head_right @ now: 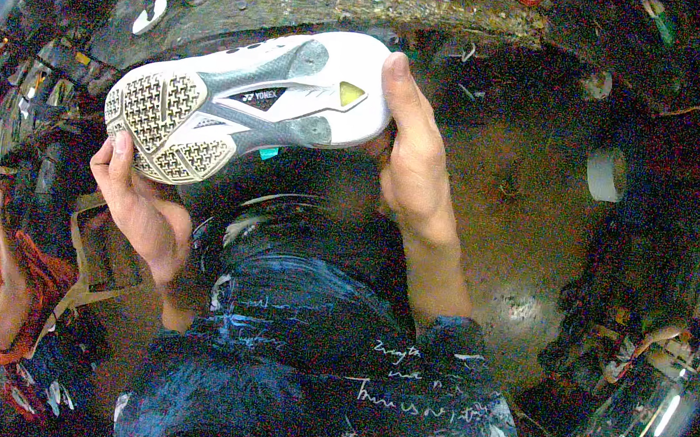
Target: The person applies glue to the sole of a white athletic shoe using a small bottle and a metal tool, then presses the sole back onto the shoe. The person repeats the gluing and pressing steps on different sections of the sole and inspects the shoe afterward.
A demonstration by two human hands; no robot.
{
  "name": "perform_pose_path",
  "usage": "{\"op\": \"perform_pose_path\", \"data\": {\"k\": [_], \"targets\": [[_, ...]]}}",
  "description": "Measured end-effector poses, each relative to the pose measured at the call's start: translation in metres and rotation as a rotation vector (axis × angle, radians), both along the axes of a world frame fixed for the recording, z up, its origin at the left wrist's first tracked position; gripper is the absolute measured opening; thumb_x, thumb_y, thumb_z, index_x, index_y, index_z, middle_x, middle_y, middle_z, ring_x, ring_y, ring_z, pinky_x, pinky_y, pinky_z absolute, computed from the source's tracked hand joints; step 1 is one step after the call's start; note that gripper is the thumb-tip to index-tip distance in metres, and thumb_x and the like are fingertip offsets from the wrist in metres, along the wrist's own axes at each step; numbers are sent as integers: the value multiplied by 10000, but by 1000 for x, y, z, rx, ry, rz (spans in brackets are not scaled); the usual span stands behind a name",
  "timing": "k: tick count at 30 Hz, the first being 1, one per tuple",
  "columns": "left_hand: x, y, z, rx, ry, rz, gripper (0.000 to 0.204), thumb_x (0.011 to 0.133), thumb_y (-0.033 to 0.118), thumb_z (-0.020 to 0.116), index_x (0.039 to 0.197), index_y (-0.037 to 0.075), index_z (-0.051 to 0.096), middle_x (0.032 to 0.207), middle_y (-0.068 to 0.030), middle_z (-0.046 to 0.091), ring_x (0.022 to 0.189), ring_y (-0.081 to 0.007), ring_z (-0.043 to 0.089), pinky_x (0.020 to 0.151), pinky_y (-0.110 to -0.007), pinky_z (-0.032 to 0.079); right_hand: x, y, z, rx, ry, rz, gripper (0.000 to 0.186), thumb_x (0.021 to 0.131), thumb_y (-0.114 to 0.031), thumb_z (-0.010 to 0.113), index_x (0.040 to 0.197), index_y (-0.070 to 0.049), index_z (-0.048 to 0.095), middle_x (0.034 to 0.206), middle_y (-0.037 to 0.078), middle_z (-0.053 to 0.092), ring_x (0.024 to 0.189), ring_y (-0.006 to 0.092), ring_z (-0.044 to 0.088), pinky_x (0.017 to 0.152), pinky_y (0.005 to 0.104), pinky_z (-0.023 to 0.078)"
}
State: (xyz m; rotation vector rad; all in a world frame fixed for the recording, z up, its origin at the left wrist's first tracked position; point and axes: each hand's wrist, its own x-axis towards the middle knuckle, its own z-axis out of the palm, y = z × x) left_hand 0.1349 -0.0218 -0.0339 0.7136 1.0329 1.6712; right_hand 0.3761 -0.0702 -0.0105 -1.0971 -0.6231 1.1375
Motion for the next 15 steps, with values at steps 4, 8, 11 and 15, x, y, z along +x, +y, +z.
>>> {"op": "perform_pose_path", "data": {"k": [4,8,11,15], "targets": [[1,0,-3,9,-27,-9,349,1039,141,706,1300,37,499,1274,-152,617,1189,-248,638,1063,-432,518,-3,0,-4,30,65,-32,621,1161,-502,434,1460,16,597,1374,133,713,1265,243,686,1111,399,519],[1,2,-7,50,9,18,321,1050,173,682,1306,40,541,1272,-117,650,1214,-235,612,1103,-412,458,-9,2,-5,111,-78,-44,752,1158,-558,354,1558,63,496,1583,196,563,1455,308,543,1255,446,381],[-1,3,-7,63,-134,-111,496,1053,135,679,1485,31,461,1414,-126,559,1283,-221,553,1113,-422,442,-14,5,-4,199,-83,-140,880,1133,-655,289,1615,71,405,1595,197,536,1474,303,511,1260,434,351],[-5,3,-1,-33,-306,-388,804,1029,212,708,1667,142,223,1511,-152,496,1361,-281,541,1059,-547,525,-27,11,-2,357,-4,-182,1016,1073,-751,340,1681,59,252,1664,197,433,1533,319,427,1282,477,301]]}}
